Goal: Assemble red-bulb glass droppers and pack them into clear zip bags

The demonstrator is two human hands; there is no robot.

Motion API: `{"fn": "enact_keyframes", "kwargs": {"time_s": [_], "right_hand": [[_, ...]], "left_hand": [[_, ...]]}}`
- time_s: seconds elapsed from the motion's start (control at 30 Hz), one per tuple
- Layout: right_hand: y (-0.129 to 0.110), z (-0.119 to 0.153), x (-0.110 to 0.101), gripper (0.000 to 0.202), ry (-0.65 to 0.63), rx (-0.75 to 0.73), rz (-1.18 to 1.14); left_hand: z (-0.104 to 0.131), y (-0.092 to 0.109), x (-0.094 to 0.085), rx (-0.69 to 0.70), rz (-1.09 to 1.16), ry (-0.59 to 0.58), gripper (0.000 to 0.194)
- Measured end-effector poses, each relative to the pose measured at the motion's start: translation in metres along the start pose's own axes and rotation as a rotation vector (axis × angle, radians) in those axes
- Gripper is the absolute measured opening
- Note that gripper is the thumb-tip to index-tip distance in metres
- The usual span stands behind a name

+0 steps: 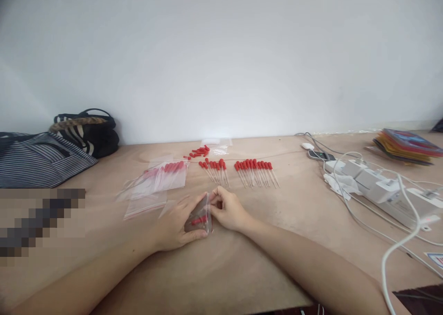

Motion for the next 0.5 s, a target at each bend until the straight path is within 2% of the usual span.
{"fn": "enact_keyframes", "kwargs": {"time_s": [0.13, 0.2, 0.33, 0.5], "right_hand": [[-0.002, 0.002, 0.001, 0.03, -0.157, 0.02, 0.007], [-0.001, 0.003, 0.001, 0.039, -0.188, 0.044, 0.083], [-0.003, 0.003, 0.0, 0.039, -0.164, 0.044, 0.215], [-0.005, 0.002, 0.004, 0.039, -0.118, 0.026, 0.225]], "left_hand": [[0.007, -0.008, -0.005, -0.023, -0.032, -0.04, 0.085], [0.014, -0.015, -0.006, -0.029, -0.032, -0.078, 0.083], [0.029, -0.029, -0.004, -0.085, -0.019, -0.128, 0.076], [0.035, -0.034, -0.002, -0.119, 0.004, -0.1, 0.066]]}}
Point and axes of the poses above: each hand's wrist, its own z-axis away from the middle knuckle, its own x-axis out of the palm, y = z × x, the point moved 7 cm from there along -z, towards the middle knuckle, and after that the axes turned 13 degrees about -z, right-handed, at the moved point
